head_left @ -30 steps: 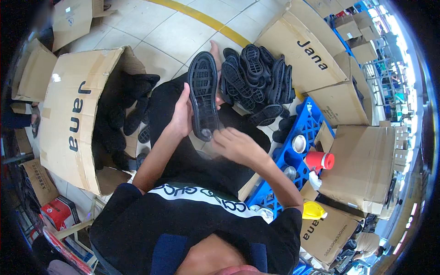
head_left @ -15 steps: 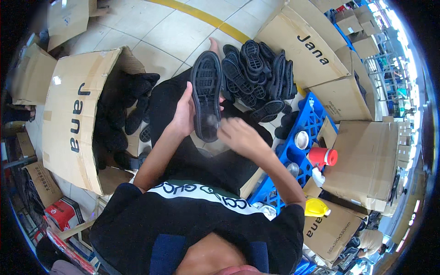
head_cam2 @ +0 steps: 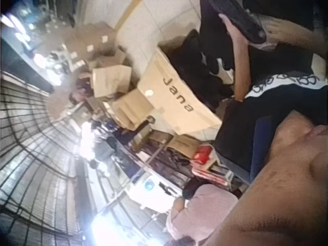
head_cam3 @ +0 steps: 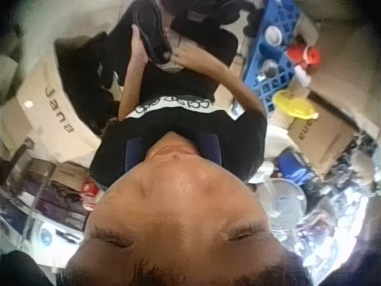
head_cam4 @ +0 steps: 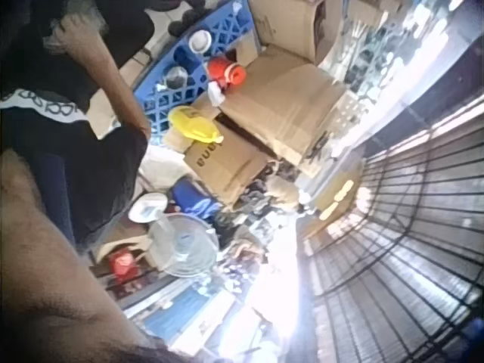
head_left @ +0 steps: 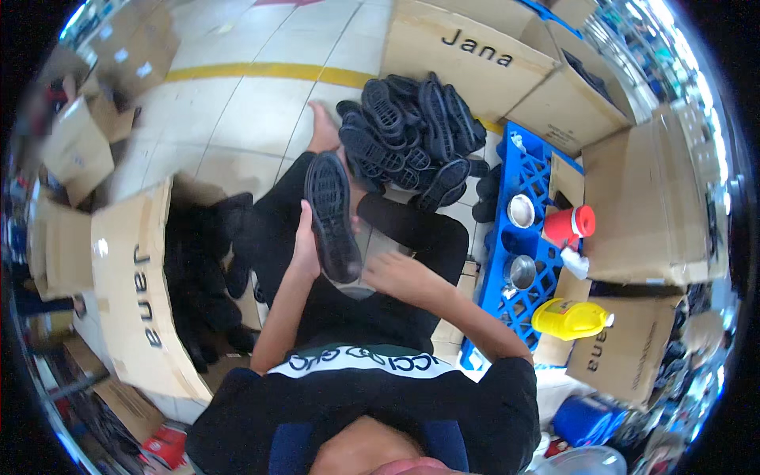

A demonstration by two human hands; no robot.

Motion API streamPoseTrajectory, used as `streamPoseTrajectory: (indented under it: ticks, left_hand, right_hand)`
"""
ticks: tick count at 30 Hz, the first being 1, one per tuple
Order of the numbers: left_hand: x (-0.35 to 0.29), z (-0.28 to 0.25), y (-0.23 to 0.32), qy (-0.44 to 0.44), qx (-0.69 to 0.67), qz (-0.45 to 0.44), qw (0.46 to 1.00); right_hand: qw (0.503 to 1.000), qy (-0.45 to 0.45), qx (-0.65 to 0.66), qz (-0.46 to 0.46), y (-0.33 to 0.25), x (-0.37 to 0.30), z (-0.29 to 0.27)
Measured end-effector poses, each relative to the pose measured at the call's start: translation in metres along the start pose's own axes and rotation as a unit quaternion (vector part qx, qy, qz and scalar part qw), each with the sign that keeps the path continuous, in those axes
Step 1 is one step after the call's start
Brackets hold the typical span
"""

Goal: The recorder applies adhesive or chemical treatment to the bottom of shoe soles using a small brush/applicator.

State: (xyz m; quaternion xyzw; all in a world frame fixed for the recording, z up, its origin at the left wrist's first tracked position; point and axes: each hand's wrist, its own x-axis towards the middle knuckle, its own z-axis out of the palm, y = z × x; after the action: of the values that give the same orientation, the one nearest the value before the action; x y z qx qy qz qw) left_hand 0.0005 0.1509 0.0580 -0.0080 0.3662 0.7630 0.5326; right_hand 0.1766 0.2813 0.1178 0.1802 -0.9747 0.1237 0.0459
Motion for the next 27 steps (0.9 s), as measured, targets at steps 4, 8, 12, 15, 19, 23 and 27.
streamPoseTrajectory:
  ticks: [4, 8, 12, 15, 19, 23, 27]
  left_hand:
    - [0.048, -0.045, -0.024, 0.100, 0.101, -0.106, 0.984]
    - [0.122, -0.033, -0.041, 0.113, 0.078, -0.109, 0.985]
    - [0.211, 0.041, -0.003, -0.110, 0.024, -0.081, 0.990]
    - [0.279, 0.090, 0.025, -0.108, 0.028, -0.020, 0.994]
    - [0.297, 0.066, 0.009, 0.029, 0.037, -0.013, 0.999]
    - [0.213, -0.016, -0.019, 0.017, 0.177, -0.074, 0.981]
    - [0.072, -0.095, -0.009, 0.083, 0.210, -0.013, 0.974]
  right_hand:
    - [0.972, 0.124, 0.157, 0.124, -0.006, -0.046, 0.023]
    - [0.776, 0.271, 0.393, 0.412, -0.030, -0.085, 0.063]
    - [0.553, 0.417, 0.510, 0.509, -0.054, -0.113, 0.114]
    - [0.468, 0.491, 0.537, 0.501, -0.056, -0.121, 0.141]
    - [0.406, 0.553, 0.577, 0.444, -0.046, -0.127, 0.151]
    - [0.397, 0.552, 0.576, 0.454, -0.043, -0.128, 0.149]
    - [0.410, 0.531, 0.579, 0.463, -0.040, -0.132, 0.151]
